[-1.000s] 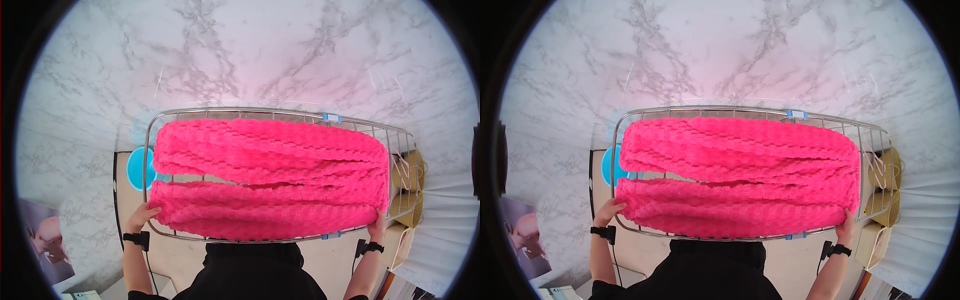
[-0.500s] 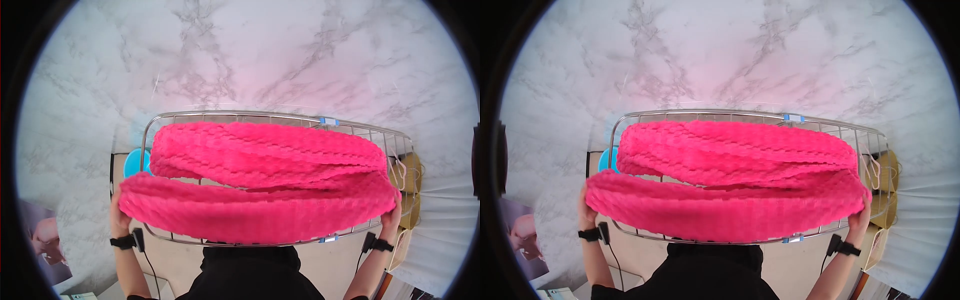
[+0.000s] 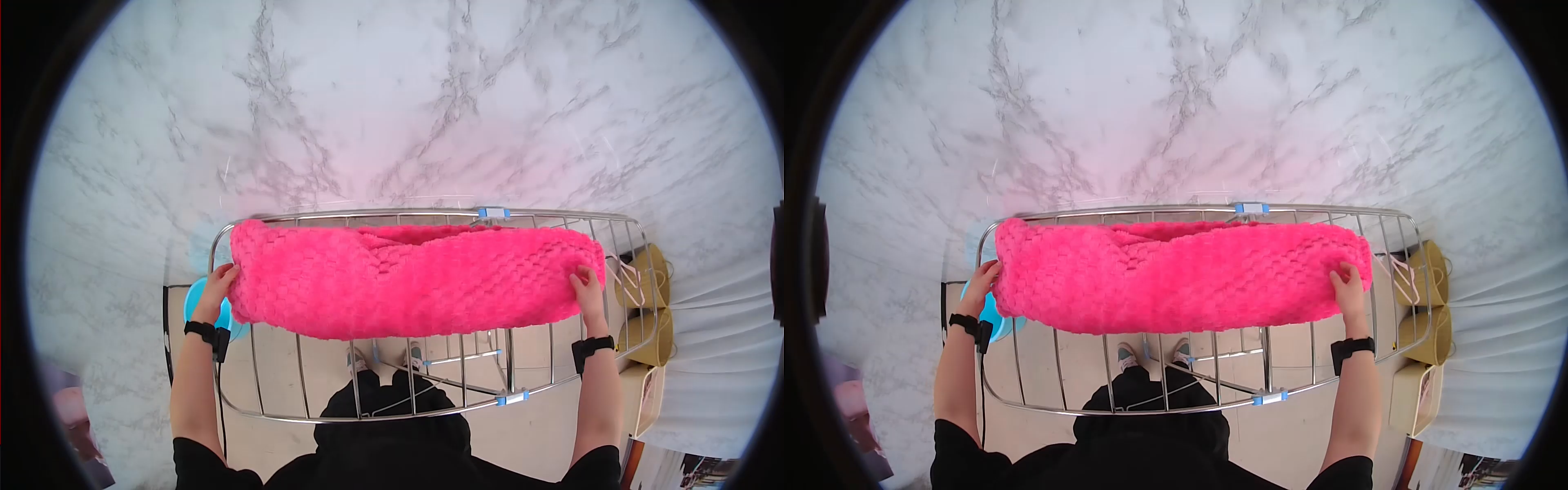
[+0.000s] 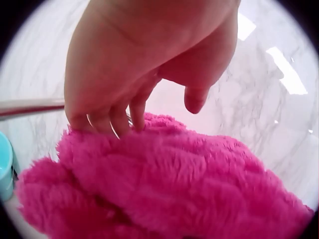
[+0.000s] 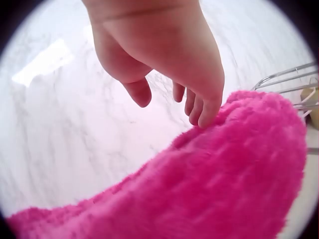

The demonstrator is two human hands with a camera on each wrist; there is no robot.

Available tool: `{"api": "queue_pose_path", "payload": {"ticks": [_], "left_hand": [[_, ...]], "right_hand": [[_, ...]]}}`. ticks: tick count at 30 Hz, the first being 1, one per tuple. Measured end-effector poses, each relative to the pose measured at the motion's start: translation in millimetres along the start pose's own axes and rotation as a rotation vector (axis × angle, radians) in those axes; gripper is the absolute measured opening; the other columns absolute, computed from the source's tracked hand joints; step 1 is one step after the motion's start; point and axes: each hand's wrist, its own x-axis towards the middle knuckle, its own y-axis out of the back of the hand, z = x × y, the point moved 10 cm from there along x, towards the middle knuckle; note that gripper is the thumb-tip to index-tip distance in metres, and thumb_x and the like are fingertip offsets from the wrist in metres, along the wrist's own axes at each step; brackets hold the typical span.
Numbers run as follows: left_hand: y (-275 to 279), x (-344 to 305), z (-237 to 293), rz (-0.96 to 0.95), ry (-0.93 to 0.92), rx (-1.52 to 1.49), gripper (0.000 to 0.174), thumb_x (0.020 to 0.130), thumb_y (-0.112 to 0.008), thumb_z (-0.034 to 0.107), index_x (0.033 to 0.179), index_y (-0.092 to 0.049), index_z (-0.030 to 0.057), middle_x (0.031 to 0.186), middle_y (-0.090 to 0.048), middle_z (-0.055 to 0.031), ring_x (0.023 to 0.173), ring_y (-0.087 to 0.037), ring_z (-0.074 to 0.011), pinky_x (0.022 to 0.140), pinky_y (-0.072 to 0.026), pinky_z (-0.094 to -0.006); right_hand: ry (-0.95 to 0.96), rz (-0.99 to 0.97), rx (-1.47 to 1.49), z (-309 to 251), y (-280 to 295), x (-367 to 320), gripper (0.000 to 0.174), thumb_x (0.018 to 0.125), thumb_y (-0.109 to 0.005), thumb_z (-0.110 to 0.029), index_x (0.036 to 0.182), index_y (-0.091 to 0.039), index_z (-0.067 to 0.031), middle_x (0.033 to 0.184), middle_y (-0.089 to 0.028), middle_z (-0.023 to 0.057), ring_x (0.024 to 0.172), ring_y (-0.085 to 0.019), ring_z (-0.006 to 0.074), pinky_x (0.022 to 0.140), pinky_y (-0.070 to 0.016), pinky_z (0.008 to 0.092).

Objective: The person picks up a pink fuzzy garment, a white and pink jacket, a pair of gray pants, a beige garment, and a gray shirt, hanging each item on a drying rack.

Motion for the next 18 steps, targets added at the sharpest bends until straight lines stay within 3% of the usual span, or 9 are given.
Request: {"api": "queue_pose_path", "payload": {"ticks": [2,6,8,10,11,12,14,16,18], "left_hand": [[-0.4,1.1,-15.4,0.015,0.007,0.019,0.057,0.09,-0.062,0.039,0.128,-0.052,-0.0024,0.11,-0.063,-0.0084,0.096,-0.059,-0.0161,0.083,-0.0449,-0.0272],[12.2,5.1,-18.0,0.03,-0.064,0.043,0.043,0.088,-0.067,0.028,0.114,-0.059,-0.005,0.097,-0.066,-0.0087,0.088,-0.061,-0.0153,0.079,-0.0472,-0.0285],[22.4,3.4,-13.8,0.085,-0.098,0.08,0.037,0.087,-0.068,0.025,0.108,-0.06,-0.0046,0.093,-0.067,-0.0085,0.084,-0.061,-0.0153,0.075,-0.0482,-0.0293],[71.3,-12.2,-2.4,0.517,-0.252,0.272,0.027,0.08,-0.072,0.019,0.092,-0.06,-0.0023,0.076,-0.065,-0.0111,0.069,-0.059,-0.0177,0.065,-0.048,-0.0338],[81.6,-17.7,-1.2,0.604,-0.321,0.386,0.025,0.079,-0.071,0.016,0.091,-0.059,-0.003,0.072,-0.064,-0.0162,0.066,-0.061,-0.0274,0.065,-0.0487,-0.0375],[74.3,-18.7,-0.5,0.567,-0.243,0.493,0.024,0.081,-0.068,0.015,0.095,-0.059,-0.0019,0.083,-0.064,-0.0188,0.075,-0.062,-0.0315,0.07,-0.0488,-0.0393],[60.0,-24.2,6.9,0.518,-0.169,0.588,0.024,0.082,-0.066,0.014,0.099,-0.058,-0.0008,0.093,-0.065,-0.0214,0.084,-0.062,-0.0355,0.075,-0.049,-0.041],[25.8,-38.1,49.9,0.605,-0.442,0.779,0.031,0.084,-0.063,0.014,0.112,-0.055,0.0028,0.124,-0.055,-0.023,0.109,-0.054,-0.0379,0.09,-0.0449,-0.0446],[-33.1,-63.1,117.1,0.53,-0.651,0.763,0.038,0.083,-0.064,0.015,0.117,-0.052,0.0043,0.129,-0.049,-0.0217,0.114,-0.05,-0.0365,0.096,-0.0398,-0.0463]], "right_hand": [[0.212,0.073,-0.498,3.6,0.0,-8.5,0.048,0.086,-0.068,-0.027,0.121,-0.054,0.0007,0.12,-0.056,0.0199,0.112,-0.053,0.0361,0.097,-0.042,0.0431],[0.351,0.341,-0.544,14.6,13.9,-8.0,0.051,0.083,-0.071,-0.03,0.121,-0.055,-0.0003,0.119,-0.056,0.023,0.115,-0.051,0.0385,0.1,-0.0398,0.0453],[-0.044,0.607,-0.557,60.6,50.0,-8.9,0.055,0.082,-0.073,-0.034,0.119,-0.055,0.0036,0.111,-0.061,0.0204,0.108,-0.056,0.0321,0.095,-0.0432,0.0409],[-0.197,0.528,-0.287,100.3,55.7,-7.7,0.057,0.082,-0.073,-0.036,0.117,-0.055,0.0057,0.106,-0.062,0.0173,0.102,-0.058,0.0295,0.092,-0.0444,0.039],[-0.343,0.441,-0.013,129.8,54.2,-10.0,0.06,0.082,-0.073,-0.039,0.115,-0.056,0.0079,0.101,-0.063,0.0143,0.096,-0.06,0.0268,0.089,-0.0457,0.0371],[-0.31,0.347,0.089,130.4,48.3,-11.7,0.06,0.083,-0.072,-0.043,0.11,-0.058,0.0082,0.092,-0.063,0.0084,0.084,-0.06,0.018,0.076,-0.047,0.0319],[-0.443,0.263,0.15,137.3,49.6,-14.9,0.058,0.083,-0.071,-0.044,0.11,-0.058,0.0052,0.091,-0.064,0.0072,0.082,-0.06,0.0163,0.073,-0.0463,0.0315],[-0.565,0.191,0.219,130.5,45.4,-19.6,0.056,0.083,-0.071,-0.045,0.111,-0.058,0.0022,0.091,-0.064,0.006,0.081,-0.059,0.0146,0.07,-0.0456,0.0311],[-0.551,0.233,0.47,105.1,41.6,-28.1,0.056,0.086,-0.067,-0.044,0.125,-0.054,-0.0059,0.105,-0.064,0.0063,0.093,-0.062,0.0199,0.079,-0.0488,0.0354]]}}
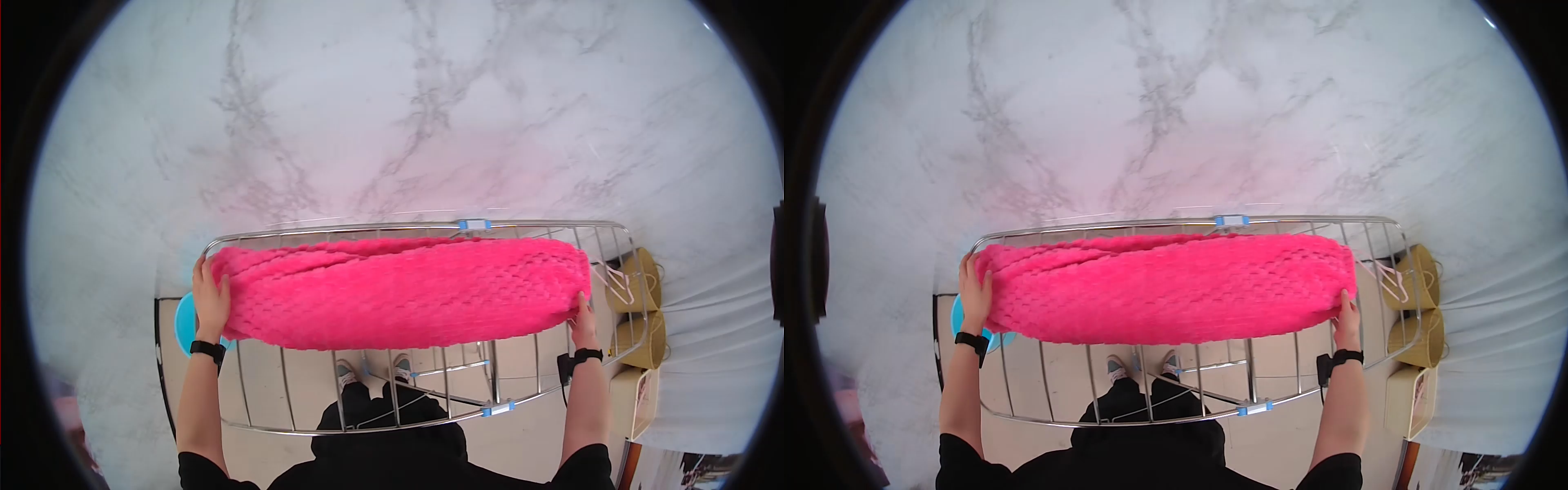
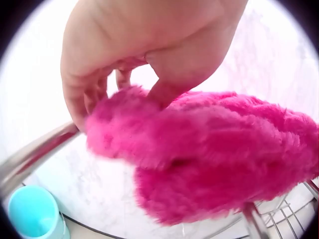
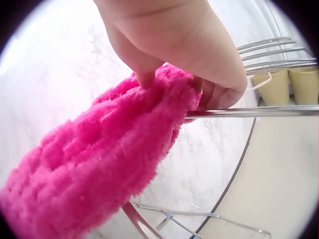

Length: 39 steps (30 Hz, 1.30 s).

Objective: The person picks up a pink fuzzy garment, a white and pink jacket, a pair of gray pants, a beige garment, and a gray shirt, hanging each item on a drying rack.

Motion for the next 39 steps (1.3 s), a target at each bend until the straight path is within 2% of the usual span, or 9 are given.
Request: {"api": "queue_pose_path", "payload": {"ticks": [4,10,15,19,22,24,30,34,39], "left_hand": [[-39.9,-4.1,100.7,-0.175,-0.41,-0.06,0.042,0.079,-0.068,0.019,0.117,-0.056,0.0075,0.121,-0.054,-0.0153,0.113,-0.05,-0.0335,0.107,-0.0281,-0.0504],[-65.4,15.1,67.8,-0.233,-0.177,0.145,0.023,0.078,-0.07,0.021,0.098,-0.065,0.0108,0.104,-0.06,-0.0064,0.106,-0.052,-0.0285,0.106,-0.0258,-0.0502],[-49.0,25.8,70.9,-0.06,-0.004,0.203,0.029,0.081,-0.066,0.019,0.109,-0.063,0.0111,0.118,-0.057,-0.0092,0.113,-0.05,-0.0298,0.106,-0.027,-0.0506],[-56.0,9.5,81.5,-0.046,0.012,0.242,0.053,0.093,-0.054,0.026,0.142,-0.039,0.0145,0.149,-0.03,-0.0178,0.137,-0.03,-0.036,0.111,-0.0223,-0.0542],[-77.0,-30.9,90.6,-0.233,-0.115,0.264,0.059,0.096,-0.047,0.035,0.148,-0.03,0.0138,0.155,-0.019,-0.0175,0.143,-0.018,-0.0347,0.114,-0.0163,-0.0529],[-93.7,-57.3,34.7,-0.333,-0.02,0.342,0.06,0.097,-0.042,0.037,0.15,-0.026,0.0145,0.157,-0.015,-0.0168,0.144,-0.015,-0.0342,0.114,-0.014,-0.0524],[-76.0,-63.4,25.4,-0.306,0.117,0.419,0.059,0.099,-0.039,0.038,0.151,-0.024,0.0157,0.157,-0.014,-0.0155,0.144,-0.015,-0.0338,0.114,-0.014,-0.0524],[-59.7,-71.7,-12.1,-0.218,0.178,0.511,0.059,0.097,-0.044,0.037,0.148,-0.03,0.0116,0.15,-0.028,-0.0242,0.137,-0.03,-0.0397,0.111,-0.0254,-0.052],[-82.7,-75.7,-56.5,-0.321,0.31,-0.197,0.065,0.094,-0.049,0.038,0.149,-0.023,0.015,0.139,-0.038,-0.032,0.124,-0.043,-0.0472,0.102,-0.0387,-0.0466]], "right_hand": [[0.036,-0.163,0.217,-8.1,-19.8,25.4,0.049,0.091,-0.062,-0.039,0.127,-0.052,-0.0083,0.111,-0.064,0.0047,0.103,-0.061,0.0219,0.085,-0.0499,0.0402],[-0.184,-0.374,0.412,12.8,-35.7,55.2,0.041,0.088,-0.065,-0.018,0.126,-0.053,-0.0054,0.116,-0.064,0.0091,0.108,-0.061,0.026,0.094,-0.0496,0.0416],[0.38,-0.054,0.492,-49.6,-6.4,64.7,0.032,0.082,-0.065,0.001,0.113,-0.059,0.0027,0.108,-0.065,0.0119,0.099,-0.064,0.0251,0.086,-0.0526,0.0367],[0.631,0.509,-0.303,-43.7,7.1,76.3,0.061,0.085,-0.069,-0.018,0.132,-0.042,0.0084,0.13,-0.051,0.0259,0.119,-0.05,0.0371,0.103,-0.0381,0.0464],[1.08,0.202,-0.75,-102.2,-79.4,-38.8,0.065,0.087,-0.064,-0.026,0.14,-0.038,0.0009,0.144,-0.036,0.026,0.133,-0.033,0.0428,0.111,-0.0276,0.0484],[0.904,0.113,-1.094,-70.0,-108.8,-29.7,0.061,0.092,-0.052,-0.043,0.144,-0.037,-0.015,0.151,-0.029,0.0171,0.136,-0.031,0.0407,0.11,-0.0236,0.057],[0.613,-0.024,-1.107,-59.3,-118.8,4.2,0.061,0.095,-0.041,-0.05,0.148,-0.031,-0.022,0.156,-0.02,0.0139,0.139,-0.026,0.0409,0.11,-0.0221,0.0592],[0.93,0.166,-1.054,-76.5,-114.9,-15.5,0.063,0.092,-0.053,-0.039,0.146,-0.033,-0.0117,0.149,-0.03,0.0211,0.132,-0.035,0.0419,0.107,-0.0298,0.0545],[1.003,0.052,-0.837,-41.8,-103.8,-81.3,0.058,0.094,-0.054,-0.029,0.143,-0.035,-0.0051,0.148,-0.029,0.025,0.133,-0.033,0.0424,0.109,-0.0295,0.0485]]}}
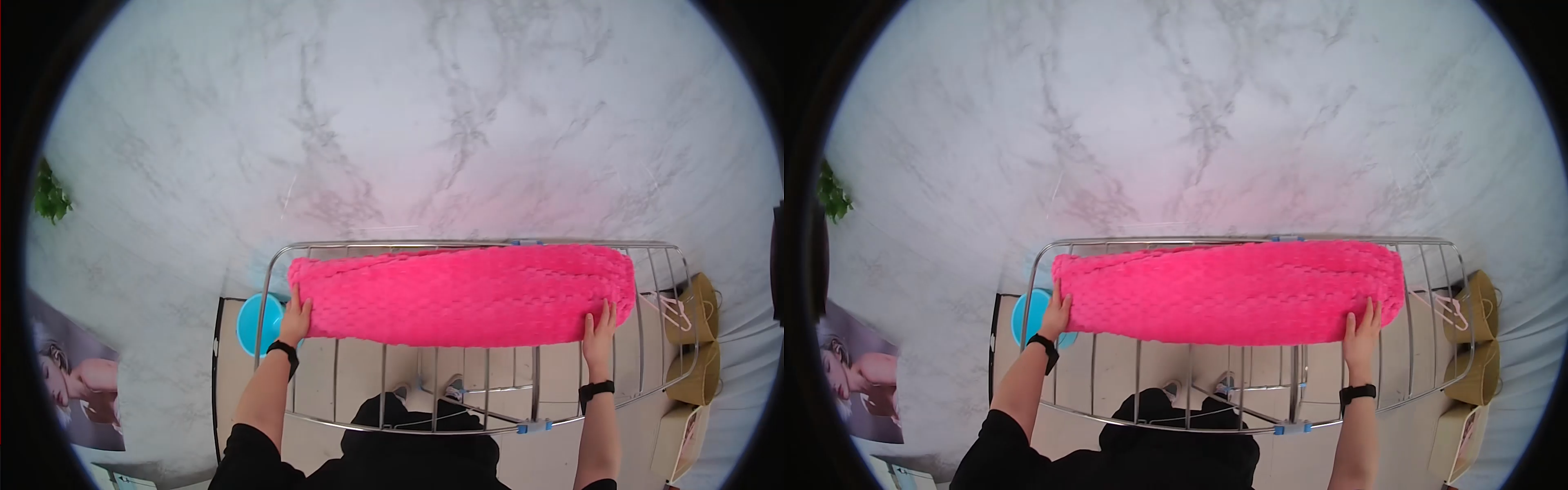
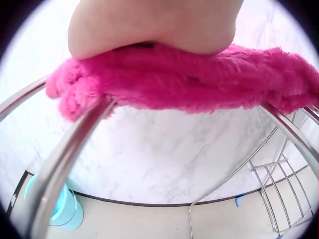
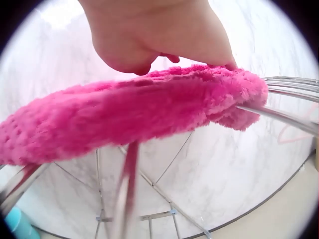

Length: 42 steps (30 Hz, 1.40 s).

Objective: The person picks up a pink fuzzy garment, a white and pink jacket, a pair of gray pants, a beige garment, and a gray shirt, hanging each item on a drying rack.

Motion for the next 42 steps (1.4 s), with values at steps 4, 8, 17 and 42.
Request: {"api": "queue_pose_path", "payload": {"ticks": [4,8,17,42], "left_hand": [[2.5,2.4,2.4,-0.008,0.054,0.199,0.065,0.093,-0.05,0.038,0.148,-0.026,0.0148,0.144,-0.032,-0.0278,0.131,-0.036,-0.0443,0.108,-0.0309,-0.0506],[30.4,-12.6,124.2,0.14,-0.565,0.417,0.063,0.093,-0.05,0.039,0.147,-0.03,0.0133,0.147,-0.029,-0.0244,0.137,-0.028,-0.0412,0.111,-0.0234,-0.0536],[-24.4,-28.0,191.9,-0.206,-0.711,0.221,0.063,0.093,-0.051,0.032,0.147,-0.028,0.0082,0.153,-0.022,-0.0225,0.14,-0.024,-0.0392,0.112,-0.0196,-0.0555],[-483.6,-860.7,251.0,-1.805,-1.533,0.477,0.04,0.087,-0.059,0.018,0.124,-0.054,0.0041,0.094,-0.067,-0.0139,0.085,-0.066,-0.0229,0.075,-0.052,-0.0352]], "right_hand": [[-0.154,-0.037,0.137,-20.3,20.3,-49.4,0.055,0.096,-0.052,-0.027,0.142,-0.034,-0.0012,0.149,-0.025,0.0249,0.136,-0.029,0.0424,0.11,-0.0279,0.0461],[-0.176,-0.008,0.155,-86.6,52.6,-82.5,0.053,0.096,-0.053,-0.023,0.14,-0.035,-0.0003,0.148,-0.028,0.0247,0.136,-0.029,0.0402,0.111,-0.0281,0.0446],[-0.359,0.149,0.148,-117.8,116.6,-253.7,0.05,0.091,-0.057,-0.017,0.135,-0.04,-0.0014,0.145,-0.031,0.0244,0.133,-0.033,0.0403,0.109,-0.0305,0.0448],[-2.103,0.847,0.246,-83.8,150.6,-1133.8,0.054,0.083,-0.064,-0.029,0.129,-0.048,-0.0028,0.123,-0.048,0.021,0.097,-0.063,0.0303,0.089,-0.0501,0.0399]]}}
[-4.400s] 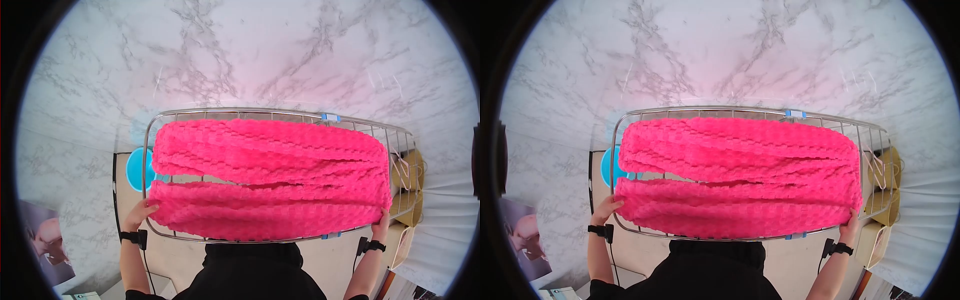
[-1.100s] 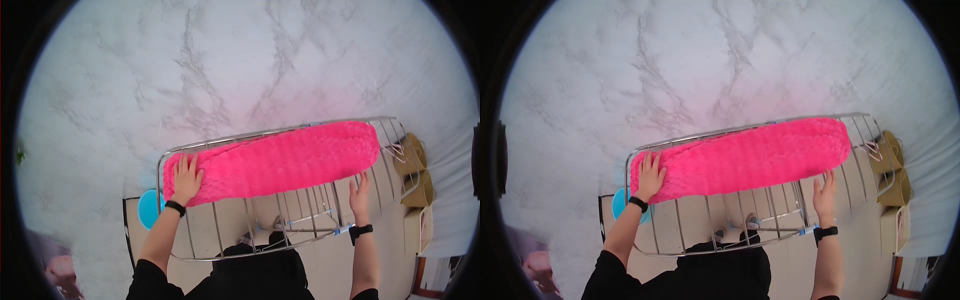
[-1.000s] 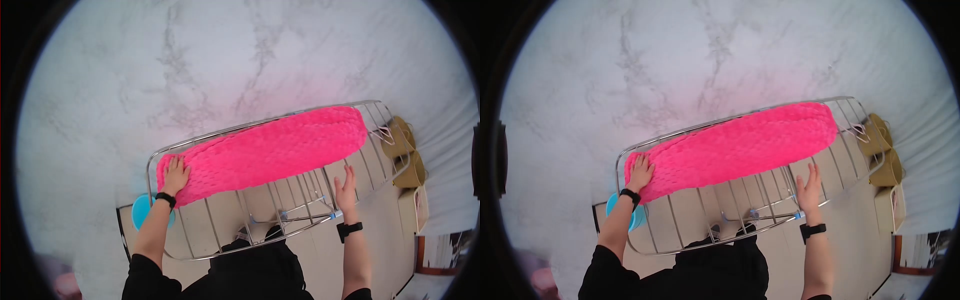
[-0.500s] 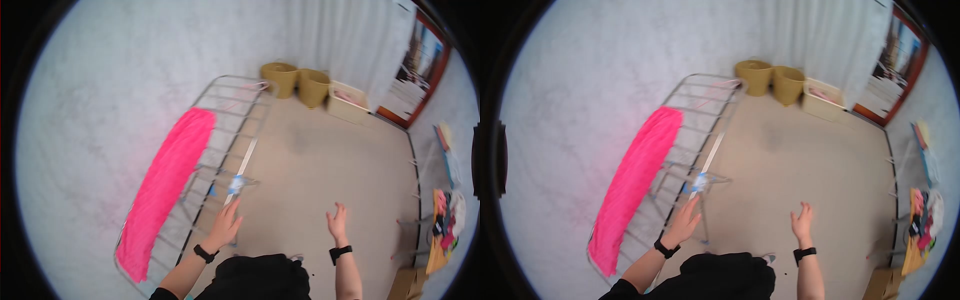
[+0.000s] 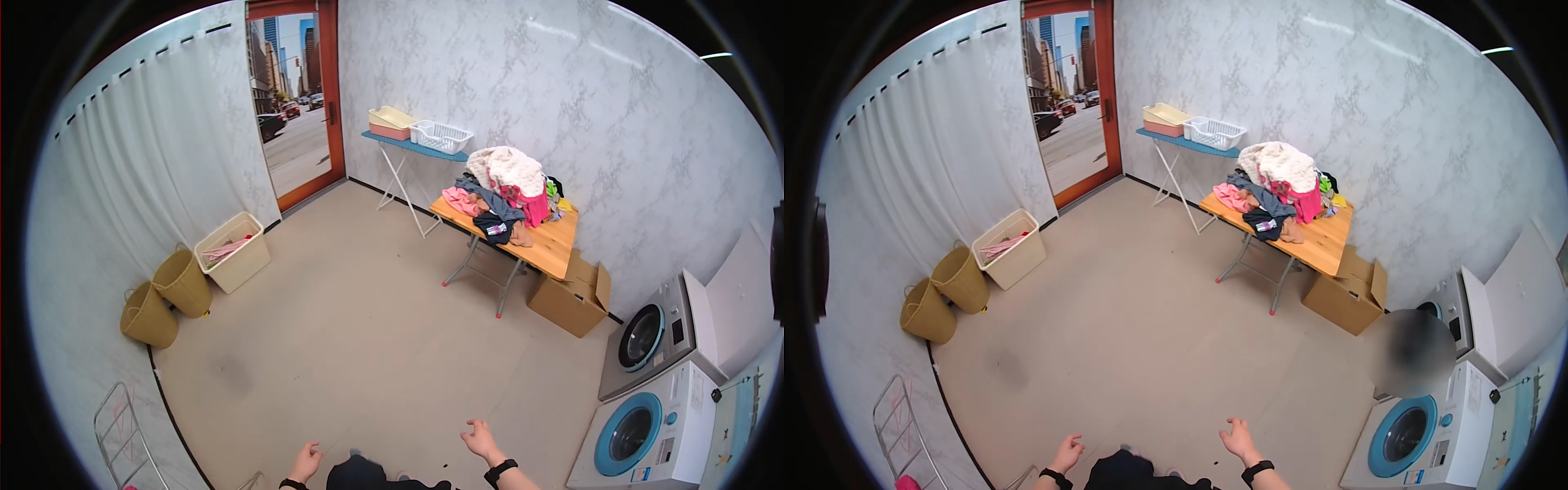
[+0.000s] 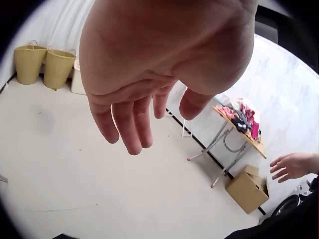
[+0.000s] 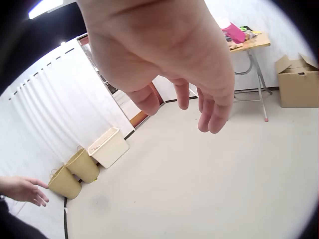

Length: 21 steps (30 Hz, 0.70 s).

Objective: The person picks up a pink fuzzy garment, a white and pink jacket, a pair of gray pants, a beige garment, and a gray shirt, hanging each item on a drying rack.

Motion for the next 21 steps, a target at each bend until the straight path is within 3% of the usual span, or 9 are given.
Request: {"api": "queue_pose_path", "payload": {"ticks": [4,7,9,12,13,17,21], "left_hand": [[-12.6,89.4,-7.9,-0.05,0.133,-0.084,0.036,0.085,-0.059,0.015,0.119,-0.055,0.0032,0.091,-0.067,-0.0136,0.08,-0.066,-0.0218,0.071,-0.052,-0.0344],[-21.7,155.8,-32.7,-0.126,0.219,0.051,0.035,0.084,-0.058,0.015,0.117,-0.055,0.0047,0.086,-0.068,-0.0119,0.075,-0.066,-0.0211,0.068,-0.0516,-0.0348],[-27.2,187.5,-39.8,-0.266,0.542,0.086,0.033,0.088,-0.054,0.017,0.118,-0.054,0.0055,0.092,-0.068,-0.0122,0.074,-0.067,-0.0207,0.062,-0.0496,-0.0321],[-29.3,255.8,-4.0,-0.437,0.632,0.178,0.031,0.09,-0.051,0.023,0.116,-0.055,0.0064,0.089,-0.069,-0.0107,0.073,-0.067,-0.0211,0.06,-0.0485,-0.0322],[-28.9,289.8,24.9,-0.41,0.565,0.153,0.028,0.088,-0.051,0.018,0.11,-0.058,0.0017,0.084,-0.067,-0.0128,0.072,-0.066,-0.0219,0.06,-0.0533,-0.0359],[-29.9,426.1,139.3,-0.247,0.274,0.008,0.026,0.088,-0.05,0.014,0.108,-0.059,0.0002,0.081,-0.066,-0.0126,0.07,-0.065,-0.0205,0.061,-0.0525,-0.0337],[-62.7,509.2,275.0,-0.32,0.207,0.012,0.027,0.088,-0.05,0.015,0.109,-0.058,-0.0007,0.085,-0.066,-0.0123,0.074,-0.065,-0.02,0.065,-0.0524,-0.0322]], "right_hand": [[-0.121,-0.052,0.042,0.9,18.6,46.6,0.055,0.083,-0.065,-0.029,0.129,-0.048,-0.003,0.123,-0.047,0.0217,0.094,-0.063,0.0295,0.089,-0.0501,0.0391],[-0.167,-0.011,0.06,-1.2,39.9,101.3,0.055,0.082,-0.066,-0.028,0.128,-0.049,-0.0029,0.123,-0.047,0.022,0.091,-0.064,0.029,0.088,-0.0502,0.0385],[-0.209,0.053,0.059,-14.9,70.2,141.7,0.054,0.082,-0.066,-0.027,0.128,-0.05,-0.003,0.121,-0.049,0.0217,0.09,-0.064,0.0285,0.088,-0.0504,0.0386],[-0.191,0.147,0.01,-43.6,117.6,206.0,0.051,0.082,-0.066,-0.024,0.125,-0.05,-0.0026,0.12,-0.05,0.0211,0.09,-0.063,0.0293,0.088,-0.0497,0.0395],[-0.198,0.155,0.004,-60.6,136.4,225.9,0.051,0.082,-0.066,-0.024,0.125,-0.05,-0.0026,0.12,-0.05,0.0211,0.09,-0.063,0.0293,0.088,-0.0497,0.0395],[-0.139,0.23,0.155,-123.1,195.7,298.6,0.045,0.083,-0.064,-0.019,0.124,-0.051,-0.0032,0.12,-0.052,0.0202,0.085,-0.065,0.0284,0.084,-0.0516,0.0385],[-0.135,0.254,0.224,-140.3,226.6,362.7,0.043,0.083,-0.064,-0.016,0.123,-0.052,-0.0036,0.117,-0.056,0.0191,0.085,-0.066,0.0276,0.081,-0.0527,0.0376]]}}
